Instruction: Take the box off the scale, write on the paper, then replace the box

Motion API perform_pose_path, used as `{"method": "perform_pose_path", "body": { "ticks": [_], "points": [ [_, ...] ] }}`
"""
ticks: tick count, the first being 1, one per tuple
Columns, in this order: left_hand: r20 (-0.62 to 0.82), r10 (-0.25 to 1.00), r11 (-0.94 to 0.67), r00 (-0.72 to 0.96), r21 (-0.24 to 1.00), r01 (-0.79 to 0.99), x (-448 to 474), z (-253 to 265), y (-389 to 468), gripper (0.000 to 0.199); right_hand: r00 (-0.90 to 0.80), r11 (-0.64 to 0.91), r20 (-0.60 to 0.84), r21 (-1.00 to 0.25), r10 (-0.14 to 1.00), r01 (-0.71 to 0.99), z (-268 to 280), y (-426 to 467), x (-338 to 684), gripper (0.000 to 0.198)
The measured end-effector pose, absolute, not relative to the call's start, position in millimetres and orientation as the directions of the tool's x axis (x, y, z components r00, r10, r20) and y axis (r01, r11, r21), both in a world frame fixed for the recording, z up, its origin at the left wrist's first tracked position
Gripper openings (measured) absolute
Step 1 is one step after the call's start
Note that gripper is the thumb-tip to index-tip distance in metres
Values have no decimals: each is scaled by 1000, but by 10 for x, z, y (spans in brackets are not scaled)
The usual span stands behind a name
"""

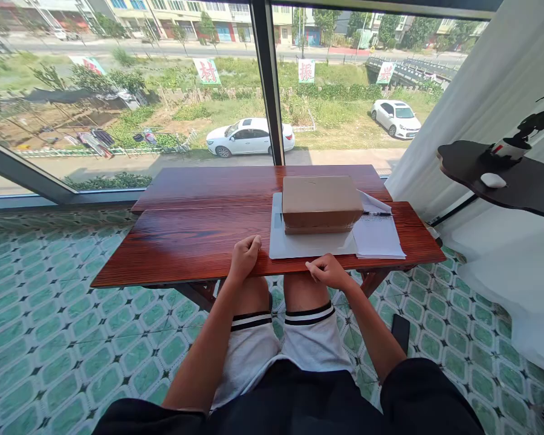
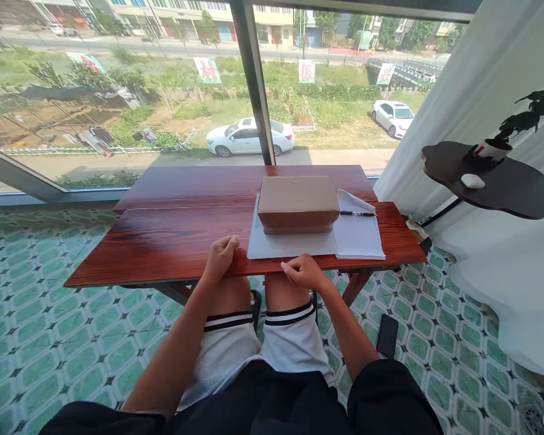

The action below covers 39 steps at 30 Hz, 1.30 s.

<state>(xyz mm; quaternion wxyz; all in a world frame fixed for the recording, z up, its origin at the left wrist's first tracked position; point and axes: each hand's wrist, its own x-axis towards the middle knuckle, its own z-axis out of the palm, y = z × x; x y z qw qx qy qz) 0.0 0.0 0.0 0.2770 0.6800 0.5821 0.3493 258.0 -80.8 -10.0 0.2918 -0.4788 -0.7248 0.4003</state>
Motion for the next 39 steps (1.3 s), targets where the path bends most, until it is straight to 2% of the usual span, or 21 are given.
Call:
{"method": "perform_pose_path", "body": {
  "ticks": [3, 8, 11, 13, 17, 20, 22, 24, 28, 31, 34, 39],
  "points": [
    [162, 983, -177, 84, 730, 660, 35, 6, -35, 39, -355, 249, 54, -810, 933, 531, -112, -820, 2544, 60],
    [162, 979, -197, 122, 625, 756, 80, 25, -113, 36, -399, 242, 27, -832, 916, 499, -56, -851, 2591, 67],
    [154, 976, -217, 155, 607, 764, 60, 76, -108, 37, -437, 243, 9, -842, 899, 482, 89, -894, 2686, 66],
    [156, 973, -228, 168, 617, 753, 32, 139, -81, 38, -397, 265, 60, -834, 916, 484, 228, -938, 2756, 63],
    [184, 965, -262, 187, 679, 686, 25, 310, 0, 33, -110, 322, 311, -791, 944, 521, 529, -989, 2886, 47],
    [221, 959, -283, 177, 754, 592, 121, 429, 72, 27, 175, 354, 558, -706, 811, 614, 655, -907, 3011, 30],
    [243, 956, -293, 165, 808, 511, 232, 485, 131, 34, 330, 300, 639, -675, 695, 674, 645, -787, 3120, 34],
    [253, 956, -294, 151, 851, 435, 363, 515, 201, 44, 471, 235, 605, -740, 642, 629, 568, -636, 3231, 44],
    [194, 973, -224, 123, 916, 333, 588, 510, 337, 61, 618, 102, 321, -926, 717, 363, 372, -380, 3347, 68],
    [119, 985, -152, 128, 945, 290, 678, 497, 375, 66, 588, 37, 167, -973, 791, 227, 302, -306, 3325, 79],
    [79, 986, -115, 144, 957, 266, 724, 502, 360, 69, 544, -7, 98, -983, 833, 186, 278, -297, 3290, 84],
    [88, 981, -131, 171, 958, 255, 808, 524, 339, 63, 454, -3, 93, -979, 886, 205, 264, -311, 3277, 69]
  ]
}}
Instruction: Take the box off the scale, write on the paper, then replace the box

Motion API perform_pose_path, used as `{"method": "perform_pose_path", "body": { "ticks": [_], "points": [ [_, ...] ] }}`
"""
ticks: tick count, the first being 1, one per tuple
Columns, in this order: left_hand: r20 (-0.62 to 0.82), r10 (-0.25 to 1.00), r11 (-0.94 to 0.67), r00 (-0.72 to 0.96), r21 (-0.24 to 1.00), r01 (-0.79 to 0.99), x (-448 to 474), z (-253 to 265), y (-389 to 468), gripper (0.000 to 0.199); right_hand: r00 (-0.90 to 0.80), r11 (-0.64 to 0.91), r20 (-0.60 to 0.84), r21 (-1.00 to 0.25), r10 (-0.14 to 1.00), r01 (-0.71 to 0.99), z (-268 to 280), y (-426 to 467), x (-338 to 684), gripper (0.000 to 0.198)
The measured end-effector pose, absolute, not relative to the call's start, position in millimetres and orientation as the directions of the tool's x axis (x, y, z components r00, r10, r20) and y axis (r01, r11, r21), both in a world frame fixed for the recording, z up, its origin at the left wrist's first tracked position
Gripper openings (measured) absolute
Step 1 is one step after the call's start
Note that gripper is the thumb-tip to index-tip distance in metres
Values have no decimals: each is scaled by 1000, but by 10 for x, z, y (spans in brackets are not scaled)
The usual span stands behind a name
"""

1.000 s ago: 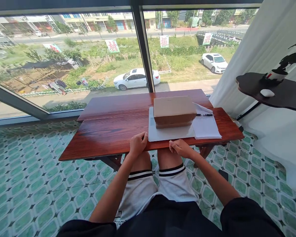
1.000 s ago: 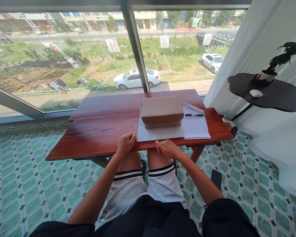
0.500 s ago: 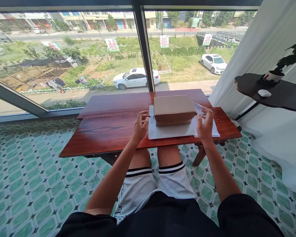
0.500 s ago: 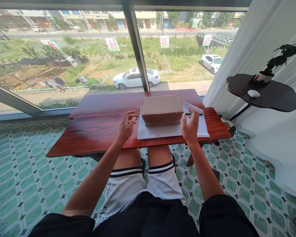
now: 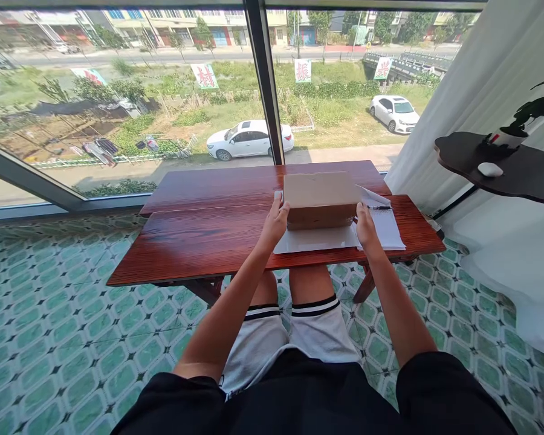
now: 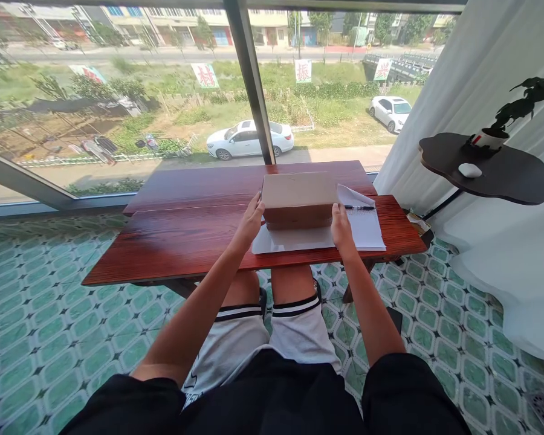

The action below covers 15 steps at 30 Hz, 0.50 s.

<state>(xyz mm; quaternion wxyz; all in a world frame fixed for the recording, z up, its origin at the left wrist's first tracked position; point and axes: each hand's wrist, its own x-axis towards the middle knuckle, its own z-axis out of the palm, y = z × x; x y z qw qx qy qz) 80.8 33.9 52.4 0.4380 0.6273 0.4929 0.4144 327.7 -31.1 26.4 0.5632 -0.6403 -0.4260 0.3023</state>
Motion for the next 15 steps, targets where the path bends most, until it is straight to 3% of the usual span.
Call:
{"method": "perform_pose_path", "body": {
  "ticks": [5, 15],
  "points": [
    [143, 977, -181, 159, 948, 261, 891, 517, 335, 57, 462, 19, 192, -936, 866, 353, 314, -339, 3201, 61],
    [128, 989, -145, 79, 953, 268, 967, 498, 359, 58, 536, -43, 183, -923, 824, 381, 371, -296, 3102, 69]
  ]
}}
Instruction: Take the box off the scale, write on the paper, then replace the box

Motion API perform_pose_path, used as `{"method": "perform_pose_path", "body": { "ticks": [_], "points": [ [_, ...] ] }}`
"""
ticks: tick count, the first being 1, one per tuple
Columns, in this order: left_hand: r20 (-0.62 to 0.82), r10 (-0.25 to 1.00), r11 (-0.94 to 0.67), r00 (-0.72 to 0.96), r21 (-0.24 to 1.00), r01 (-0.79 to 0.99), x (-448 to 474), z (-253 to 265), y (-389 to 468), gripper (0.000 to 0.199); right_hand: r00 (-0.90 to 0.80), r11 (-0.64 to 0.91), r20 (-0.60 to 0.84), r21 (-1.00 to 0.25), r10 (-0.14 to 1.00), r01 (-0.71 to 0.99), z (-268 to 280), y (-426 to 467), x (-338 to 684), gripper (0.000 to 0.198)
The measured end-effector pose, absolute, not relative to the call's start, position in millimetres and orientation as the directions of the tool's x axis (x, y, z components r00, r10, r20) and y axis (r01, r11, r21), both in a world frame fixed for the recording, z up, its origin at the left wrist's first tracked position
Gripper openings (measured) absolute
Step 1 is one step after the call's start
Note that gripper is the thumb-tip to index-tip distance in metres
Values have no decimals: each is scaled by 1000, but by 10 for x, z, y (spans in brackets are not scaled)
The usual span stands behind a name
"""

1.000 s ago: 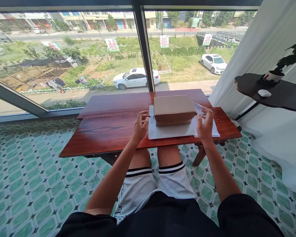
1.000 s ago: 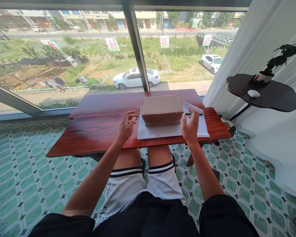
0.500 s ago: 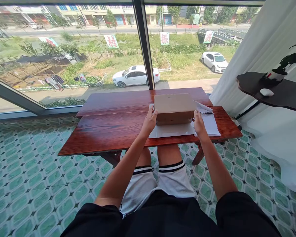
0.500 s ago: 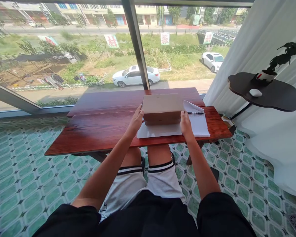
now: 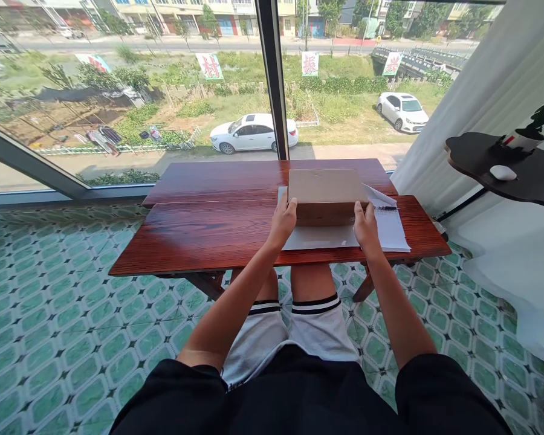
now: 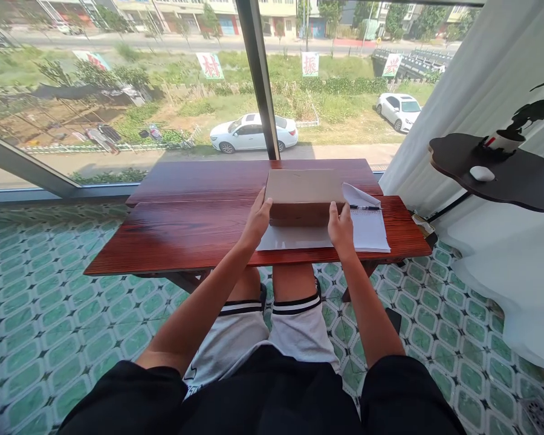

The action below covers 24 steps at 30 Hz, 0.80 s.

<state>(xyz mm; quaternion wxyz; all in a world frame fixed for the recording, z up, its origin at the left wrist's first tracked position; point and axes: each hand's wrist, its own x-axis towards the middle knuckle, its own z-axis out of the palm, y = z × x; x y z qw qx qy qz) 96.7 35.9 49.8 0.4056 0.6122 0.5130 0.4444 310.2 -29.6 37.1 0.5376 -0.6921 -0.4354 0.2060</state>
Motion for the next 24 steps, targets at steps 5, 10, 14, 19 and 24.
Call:
{"method": "perform_pose_path", "body": {
  "ticks": [5, 10, 14, 19, 24],
  "points": [
    [131, 988, -148, 80, 953, 264, 958, 550, 355, 58, 560, -83, 161, -919, 812, 385, 412, -294, 3084, 72],
    [149, 986, -163, 71, 950, 267, 902, 627, 343, 57, 562, -90, 148, -923, 813, 373, 443, -287, 3041, 69],
    [200, 979, -205, 46, 942, 267, 803, 695, 342, 55, 535, -92, 150, -912, 831, 399, 512, -264, 2948, 66],
    [230, 973, -222, 3, 939, 262, 598, 740, 349, 54, 481, -60, 169, -903, 861, 425, 611, -206, 2745, 60],
    [248, 967, -225, -52, 935, 274, 337, 741, 370, 53, 460, -49, 157, -913, 874, 404, 628, -103, 2477, 57]
  ]
}}
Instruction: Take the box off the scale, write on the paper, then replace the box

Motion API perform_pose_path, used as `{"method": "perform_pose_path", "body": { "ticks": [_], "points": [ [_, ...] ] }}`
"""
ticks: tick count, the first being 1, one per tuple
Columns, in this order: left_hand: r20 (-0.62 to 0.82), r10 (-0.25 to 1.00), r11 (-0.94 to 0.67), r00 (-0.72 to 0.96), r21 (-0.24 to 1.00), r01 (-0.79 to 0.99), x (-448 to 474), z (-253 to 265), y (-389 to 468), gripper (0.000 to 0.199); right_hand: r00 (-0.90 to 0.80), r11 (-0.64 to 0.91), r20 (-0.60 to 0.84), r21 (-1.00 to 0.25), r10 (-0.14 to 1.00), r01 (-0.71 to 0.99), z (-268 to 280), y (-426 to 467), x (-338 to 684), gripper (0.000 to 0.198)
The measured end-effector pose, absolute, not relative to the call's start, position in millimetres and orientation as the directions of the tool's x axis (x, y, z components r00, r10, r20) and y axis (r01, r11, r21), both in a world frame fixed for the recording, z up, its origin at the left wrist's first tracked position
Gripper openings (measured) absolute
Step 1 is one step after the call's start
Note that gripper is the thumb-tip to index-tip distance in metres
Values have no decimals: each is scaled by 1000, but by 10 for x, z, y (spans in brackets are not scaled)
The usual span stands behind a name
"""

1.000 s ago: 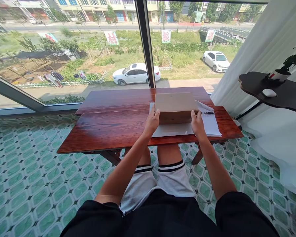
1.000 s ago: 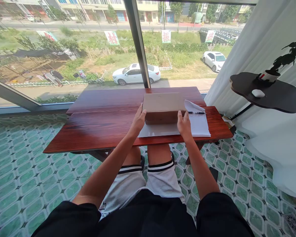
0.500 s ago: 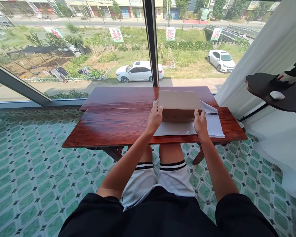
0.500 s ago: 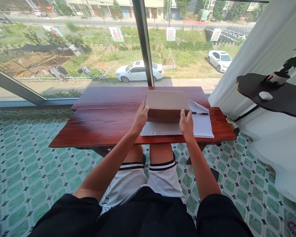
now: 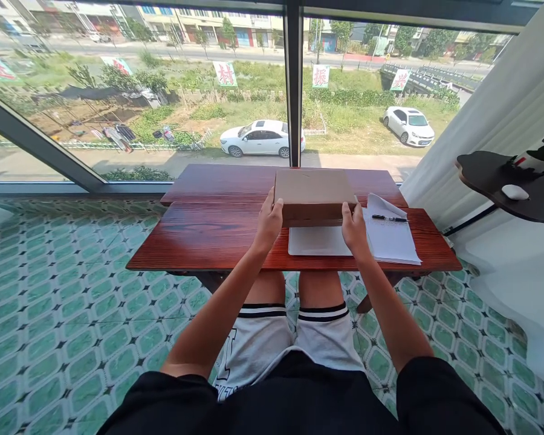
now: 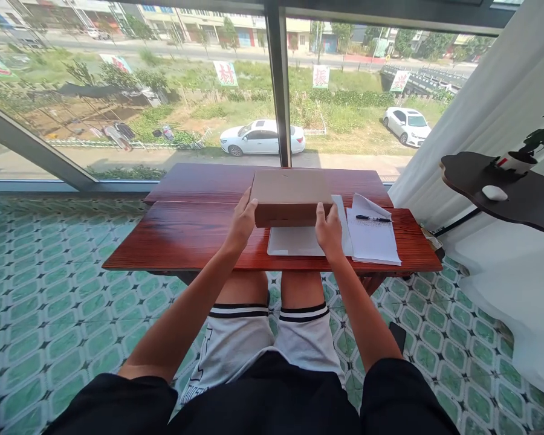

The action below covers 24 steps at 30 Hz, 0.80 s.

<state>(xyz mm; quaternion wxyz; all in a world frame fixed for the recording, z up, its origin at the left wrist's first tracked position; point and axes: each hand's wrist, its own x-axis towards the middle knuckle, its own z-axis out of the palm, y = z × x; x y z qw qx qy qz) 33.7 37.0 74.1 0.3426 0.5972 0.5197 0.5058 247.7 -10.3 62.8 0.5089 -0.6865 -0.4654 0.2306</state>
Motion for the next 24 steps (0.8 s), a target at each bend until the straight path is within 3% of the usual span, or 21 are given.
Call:
{"method": "perform_pose_path", "body": {
  "ticks": [9, 24],
  "points": [
    [271, 946, -206, -179, 926, 316, -205, 734, 412, 52, 356, 34, 170, -933, 919, 358, 574, 44, 1951, 58],
    [247, 914, -129, -324, 930, 345, -774, 614, 343, 51, 257, 43, 151, -922, 954, 384, 485, 216, 1389, 60]
  ]
}}
